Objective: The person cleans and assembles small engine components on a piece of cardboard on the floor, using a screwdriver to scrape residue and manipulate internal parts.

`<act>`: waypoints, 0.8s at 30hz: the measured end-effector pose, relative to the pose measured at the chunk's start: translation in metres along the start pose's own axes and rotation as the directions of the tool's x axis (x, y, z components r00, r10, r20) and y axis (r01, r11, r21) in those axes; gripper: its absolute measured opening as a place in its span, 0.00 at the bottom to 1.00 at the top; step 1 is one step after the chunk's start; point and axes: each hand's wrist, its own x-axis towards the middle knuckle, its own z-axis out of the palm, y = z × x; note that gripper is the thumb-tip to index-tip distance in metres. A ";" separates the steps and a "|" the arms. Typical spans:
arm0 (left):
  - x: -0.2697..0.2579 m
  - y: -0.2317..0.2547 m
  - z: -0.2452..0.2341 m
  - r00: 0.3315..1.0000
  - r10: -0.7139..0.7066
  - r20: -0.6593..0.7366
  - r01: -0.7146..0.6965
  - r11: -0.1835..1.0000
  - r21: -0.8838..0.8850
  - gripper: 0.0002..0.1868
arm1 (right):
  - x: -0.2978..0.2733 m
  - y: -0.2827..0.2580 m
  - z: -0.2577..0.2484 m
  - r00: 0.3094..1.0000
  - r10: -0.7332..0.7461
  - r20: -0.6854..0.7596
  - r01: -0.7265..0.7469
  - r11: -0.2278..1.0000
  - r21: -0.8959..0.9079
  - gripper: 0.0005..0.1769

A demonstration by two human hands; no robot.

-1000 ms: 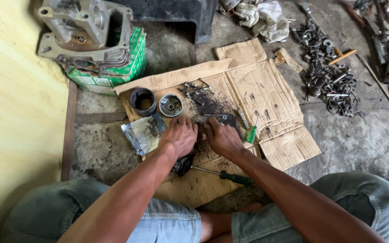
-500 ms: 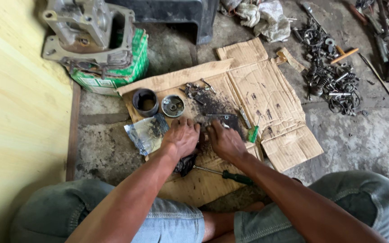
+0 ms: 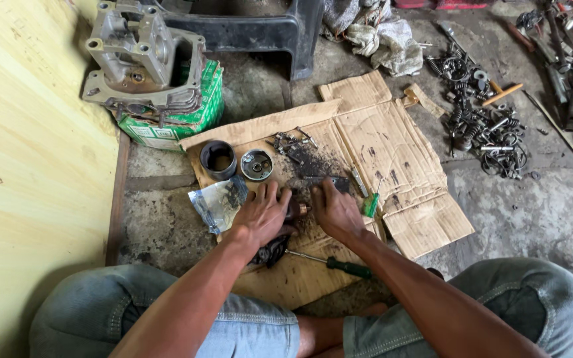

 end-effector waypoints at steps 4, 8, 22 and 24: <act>-0.002 0.003 -0.009 1.000 0.006 0.017 -0.006 1.000 -0.029 0.52 | 0.002 0.002 0.008 0.996 0.015 0.087 -0.017 0.999 0.029 0.13; 0.005 -0.001 -0.003 0.999 0.010 0.042 -0.008 0.999 -0.050 0.54 | 0.006 0.007 0.017 0.997 0.006 0.078 -0.006 1.000 0.001 0.12; 0.018 0.000 -0.006 0.995 0.026 0.095 -0.025 1.000 -0.004 0.31 | 0.005 -0.001 0.016 0.989 0.024 0.147 -0.011 0.996 -0.091 0.14; 0.019 0.002 -0.007 0.996 0.021 0.083 -0.014 0.997 -0.081 0.38 | 0.006 0.000 0.015 0.982 0.077 0.170 -0.056 0.991 -0.122 0.14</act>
